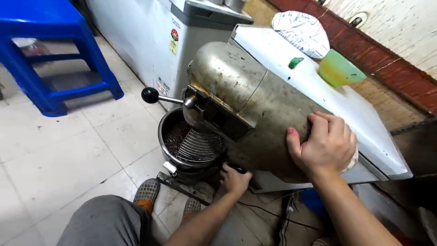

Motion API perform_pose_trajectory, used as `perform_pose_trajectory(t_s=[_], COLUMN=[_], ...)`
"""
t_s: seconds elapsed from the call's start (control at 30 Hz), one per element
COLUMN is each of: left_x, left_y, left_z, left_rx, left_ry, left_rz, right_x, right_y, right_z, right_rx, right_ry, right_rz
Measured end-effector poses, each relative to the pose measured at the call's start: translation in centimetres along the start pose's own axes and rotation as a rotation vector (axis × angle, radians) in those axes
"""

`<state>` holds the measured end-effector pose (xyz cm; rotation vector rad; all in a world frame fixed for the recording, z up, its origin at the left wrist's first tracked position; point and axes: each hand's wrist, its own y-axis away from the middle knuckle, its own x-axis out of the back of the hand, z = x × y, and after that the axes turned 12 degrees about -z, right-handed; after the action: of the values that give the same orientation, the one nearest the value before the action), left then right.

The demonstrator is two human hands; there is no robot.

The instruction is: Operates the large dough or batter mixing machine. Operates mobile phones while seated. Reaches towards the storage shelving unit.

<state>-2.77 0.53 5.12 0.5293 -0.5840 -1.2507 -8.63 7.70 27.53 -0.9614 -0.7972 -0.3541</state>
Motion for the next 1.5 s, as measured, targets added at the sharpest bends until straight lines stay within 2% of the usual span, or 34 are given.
perform_pose_trajectory(t_s=[0.17,0.23,0.27,0.4,0.47,0.53,0.6,0.87,0.97,1.07,1.17,1.27,1.33,1.37,1.43,1.5], left_x=[0.5,0.5,0.5,1.7,1.6,1.1,0.9,0.6,0.2,-0.3,-1.1,-1.5,-1.3,-1.1,-0.7,0.0], left_y=[-0.3,-0.6,-0.7,-1.1,-1.5,-2.0,-2.5,-3.1,-3.0,-1.6,-0.7,-0.4,-0.1,-0.1,0.1,0.1], left_z=[-1.4,-2.3,-2.5,-1.9,-1.9,-2.3,-2.5,-2.5,-2.6,-1.7,-1.0,-1.8,-2.2,-2.4,-2.7,-2.1], left_rx=[-0.098,-0.134,-0.109,0.279,0.292,0.255,0.272,0.312,0.214,-0.054,-0.066,-0.09,-0.146,-0.202,-0.281,-0.132], left_ry=[0.126,0.348,0.53,1.212,1.409,1.489,1.49,1.197,0.96,0.553,0.024,-0.189,-0.174,-0.086,0.285,0.782], left_rz=[-0.061,-0.079,-0.108,-0.406,-0.53,-0.604,-0.621,-0.611,-0.417,-0.116,0.076,0.114,0.124,0.129,0.071,-0.088], right_x=[-0.2,-0.4,-0.5,-0.6,-0.6,-0.6,-0.5,-0.3,-0.4,-0.1,0.0,0.0,-0.1,-0.2,-0.2,-0.2], right_y=[0.2,0.2,0.2,0.4,0.4,0.3,0.3,0.4,0.5,0.4,0.3,0.4,0.3,0.2,0.3,0.3], right_z=[-0.1,-0.1,0.0,0.2,0.2,0.3,0.3,0.2,0.2,0.2,-0.1,-0.1,0.1,0.2,0.2,0.3], right_rx=[0.01,0.022,0.025,0.024,0.023,0.026,0.029,0.035,0.036,0.042,0.043,0.041,0.048,0.054,0.06,0.062], right_ry=[-0.007,-0.005,-0.006,-0.009,-0.009,0.005,0.013,0.027,0.037,0.04,0.046,0.04,0.038,0.036,0.033,0.028], right_rz=[0.045,0.063,0.067,0.056,0.056,0.056,0.051,0.047,0.054,0.046,0.037,0.017,0.024,0.03,0.028,0.022])
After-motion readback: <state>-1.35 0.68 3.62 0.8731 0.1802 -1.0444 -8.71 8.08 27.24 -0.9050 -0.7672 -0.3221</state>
